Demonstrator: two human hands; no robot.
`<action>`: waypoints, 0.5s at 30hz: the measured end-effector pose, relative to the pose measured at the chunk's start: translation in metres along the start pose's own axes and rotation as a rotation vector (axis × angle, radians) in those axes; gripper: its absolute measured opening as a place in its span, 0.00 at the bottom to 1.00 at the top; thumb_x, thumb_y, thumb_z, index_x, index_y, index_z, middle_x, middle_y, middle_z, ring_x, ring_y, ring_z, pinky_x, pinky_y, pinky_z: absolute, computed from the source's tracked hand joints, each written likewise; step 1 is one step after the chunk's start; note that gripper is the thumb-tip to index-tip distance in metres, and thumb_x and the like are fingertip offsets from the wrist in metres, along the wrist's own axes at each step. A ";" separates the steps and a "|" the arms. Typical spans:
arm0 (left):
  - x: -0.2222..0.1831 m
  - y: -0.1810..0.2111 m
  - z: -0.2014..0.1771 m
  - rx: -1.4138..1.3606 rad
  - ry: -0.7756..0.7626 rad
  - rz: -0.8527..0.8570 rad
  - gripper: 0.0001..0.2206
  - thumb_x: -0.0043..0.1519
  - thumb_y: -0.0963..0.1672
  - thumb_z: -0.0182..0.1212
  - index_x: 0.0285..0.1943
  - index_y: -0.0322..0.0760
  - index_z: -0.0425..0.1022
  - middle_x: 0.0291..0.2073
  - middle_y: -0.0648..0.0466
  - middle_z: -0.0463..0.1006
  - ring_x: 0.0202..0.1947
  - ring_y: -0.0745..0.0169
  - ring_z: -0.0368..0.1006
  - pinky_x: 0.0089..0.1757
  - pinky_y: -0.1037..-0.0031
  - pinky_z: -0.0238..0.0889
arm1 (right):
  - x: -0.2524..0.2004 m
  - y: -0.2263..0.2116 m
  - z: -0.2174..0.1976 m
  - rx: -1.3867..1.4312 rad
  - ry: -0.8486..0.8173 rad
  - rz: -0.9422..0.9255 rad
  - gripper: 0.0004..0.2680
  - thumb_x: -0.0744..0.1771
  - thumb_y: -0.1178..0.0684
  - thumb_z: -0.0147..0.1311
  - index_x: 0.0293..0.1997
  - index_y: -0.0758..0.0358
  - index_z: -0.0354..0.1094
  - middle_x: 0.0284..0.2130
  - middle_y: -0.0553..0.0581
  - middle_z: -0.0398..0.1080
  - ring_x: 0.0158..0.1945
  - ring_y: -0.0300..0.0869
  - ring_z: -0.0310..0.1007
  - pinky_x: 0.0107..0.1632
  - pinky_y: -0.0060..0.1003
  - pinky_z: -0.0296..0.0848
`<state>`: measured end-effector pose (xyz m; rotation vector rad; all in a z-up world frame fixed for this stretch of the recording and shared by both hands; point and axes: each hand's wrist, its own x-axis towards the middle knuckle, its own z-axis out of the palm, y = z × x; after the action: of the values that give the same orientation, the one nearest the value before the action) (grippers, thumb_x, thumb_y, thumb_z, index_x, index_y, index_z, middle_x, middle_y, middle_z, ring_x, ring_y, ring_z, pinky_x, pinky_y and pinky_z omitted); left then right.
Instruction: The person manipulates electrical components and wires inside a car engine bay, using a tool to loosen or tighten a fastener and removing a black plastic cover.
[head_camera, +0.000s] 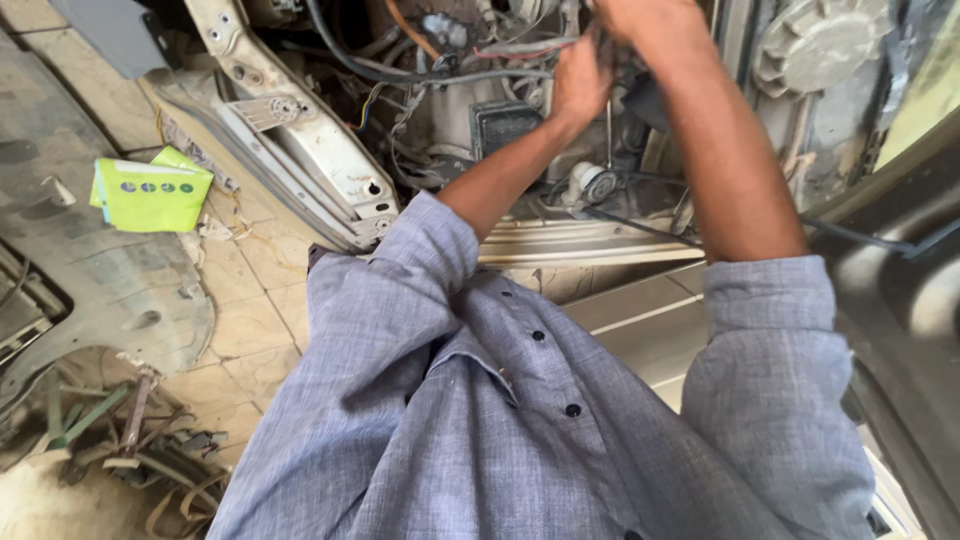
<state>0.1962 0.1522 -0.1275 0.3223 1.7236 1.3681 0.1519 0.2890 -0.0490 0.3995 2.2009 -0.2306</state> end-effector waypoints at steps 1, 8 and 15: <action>0.005 -0.004 0.001 -0.015 0.000 0.032 0.12 0.68 0.48 0.52 0.54 0.38 0.73 0.33 0.45 0.86 0.34 0.47 0.84 0.37 0.59 0.74 | 0.001 0.004 -0.002 -0.009 -0.002 0.002 0.10 0.65 0.49 0.60 0.45 0.64 0.77 0.30 0.67 0.77 0.28 0.58 0.78 0.29 0.56 0.76; 0.005 -0.004 -0.038 -0.368 -0.413 0.066 0.15 0.68 0.49 0.50 0.56 0.38 0.71 0.42 0.46 0.86 0.35 0.51 0.85 0.33 0.63 0.75 | -0.007 -0.006 -0.036 -0.036 -0.070 -0.045 0.12 0.64 0.49 0.62 0.48 0.62 0.77 0.31 0.67 0.77 0.29 0.58 0.79 0.29 0.57 0.76; -0.036 0.056 -0.042 -0.047 0.008 0.070 0.14 0.64 0.48 0.62 0.50 0.33 0.76 0.32 0.44 0.86 0.33 0.54 0.84 0.38 0.64 0.74 | -0.019 -0.020 -0.026 0.080 0.040 0.106 0.15 0.68 0.40 0.63 0.49 0.64 0.77 0.34 0.68 0.78 0.32 0.59 0.78 0.35 0.56 0.75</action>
<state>0.1680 0.1207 -0.0608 0.3542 1.6972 1.4601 0.1363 0.2749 -0.0179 0.5675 2.2067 -0.2552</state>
